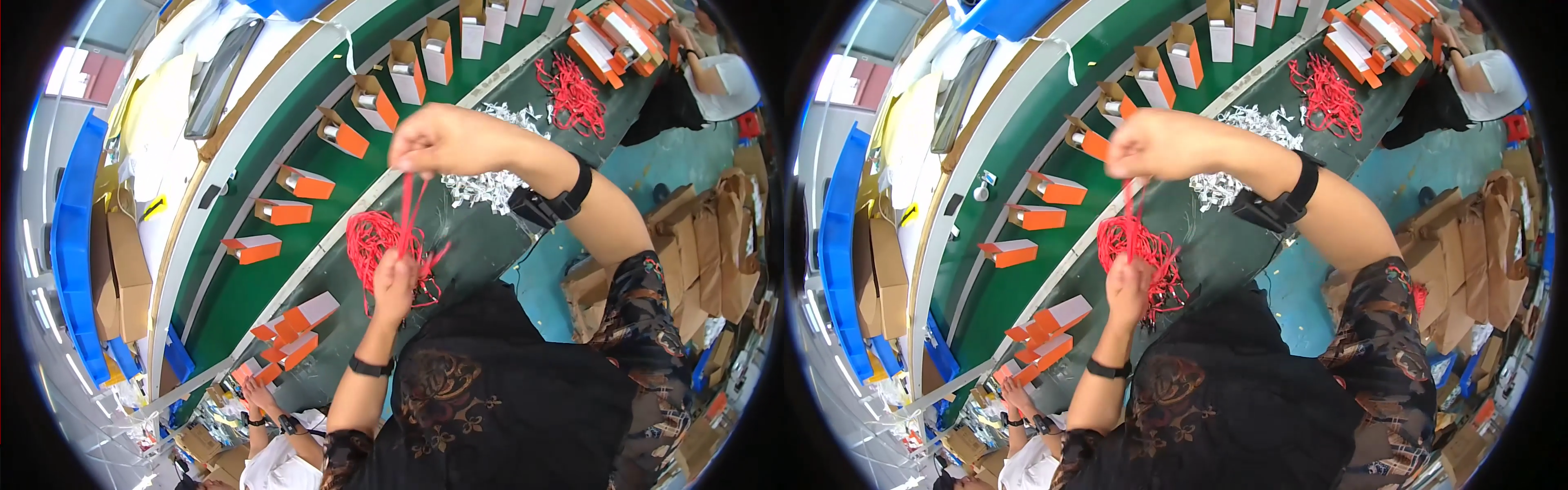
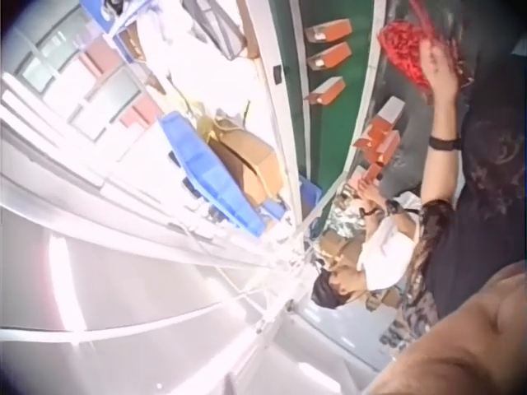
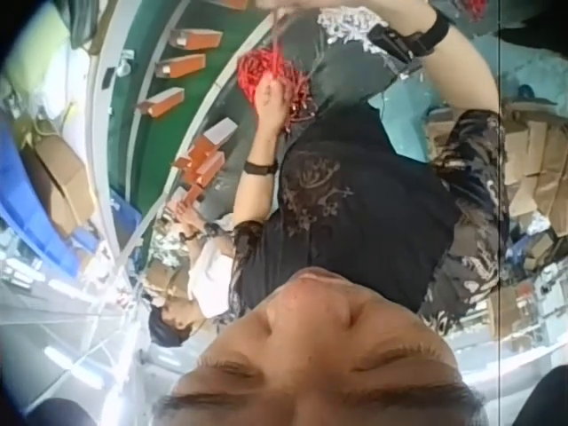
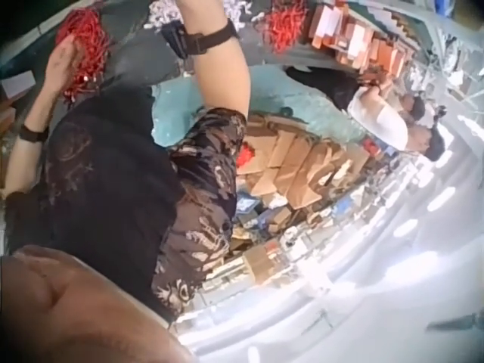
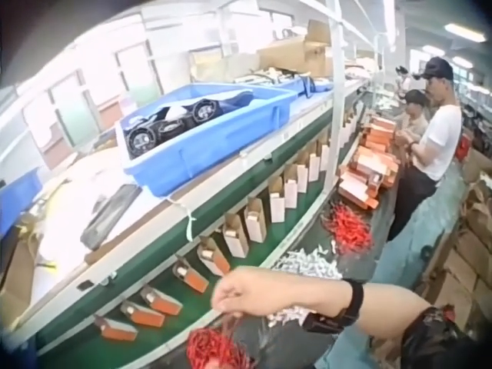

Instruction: The person picks up a red lanyard and a white plastic clip, joins them together by hand, and places the assembled unit into a small orange box. This process is repeated for additional lanyards and clips, with the person occasionally moving boxes along the assembly line.

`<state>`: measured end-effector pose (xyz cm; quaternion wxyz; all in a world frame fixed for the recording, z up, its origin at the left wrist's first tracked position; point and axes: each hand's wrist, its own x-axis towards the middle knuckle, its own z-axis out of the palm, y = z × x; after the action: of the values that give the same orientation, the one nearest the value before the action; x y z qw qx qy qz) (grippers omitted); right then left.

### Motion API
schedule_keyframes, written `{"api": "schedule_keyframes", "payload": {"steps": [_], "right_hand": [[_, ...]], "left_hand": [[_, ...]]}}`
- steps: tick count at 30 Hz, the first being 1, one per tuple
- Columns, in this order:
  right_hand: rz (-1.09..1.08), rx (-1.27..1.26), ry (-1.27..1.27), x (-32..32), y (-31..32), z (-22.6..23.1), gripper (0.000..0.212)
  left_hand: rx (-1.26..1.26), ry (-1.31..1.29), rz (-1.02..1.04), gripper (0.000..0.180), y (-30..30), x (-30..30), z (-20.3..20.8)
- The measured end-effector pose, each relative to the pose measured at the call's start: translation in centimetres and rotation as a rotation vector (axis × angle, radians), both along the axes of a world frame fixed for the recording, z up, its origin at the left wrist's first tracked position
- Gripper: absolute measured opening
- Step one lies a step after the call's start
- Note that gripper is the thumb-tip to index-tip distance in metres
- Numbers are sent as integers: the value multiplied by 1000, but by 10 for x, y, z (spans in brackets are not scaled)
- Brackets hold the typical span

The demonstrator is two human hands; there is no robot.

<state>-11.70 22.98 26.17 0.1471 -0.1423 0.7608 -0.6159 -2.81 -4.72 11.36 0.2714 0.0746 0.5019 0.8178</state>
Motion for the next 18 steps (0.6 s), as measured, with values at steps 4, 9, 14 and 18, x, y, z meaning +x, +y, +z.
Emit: {"api": "schedule_keyframes", "payload": {"steps": [4,9,14,18], "right_hand": [[16,-17,-576,14,29,-125,15],[-148,1050,317,41,29,-284,18],[-75,1160,283,47,28,-288,18],[-252,1045,513,59,19,-251,11]], "left_hand": [[-478,134,63,27,-21,20,45],[-1370,625,-52,21,-45,29,52],[-1359,510,78,20,-66,32,62],[-1288,466,175,20,-73,31,80]]}}
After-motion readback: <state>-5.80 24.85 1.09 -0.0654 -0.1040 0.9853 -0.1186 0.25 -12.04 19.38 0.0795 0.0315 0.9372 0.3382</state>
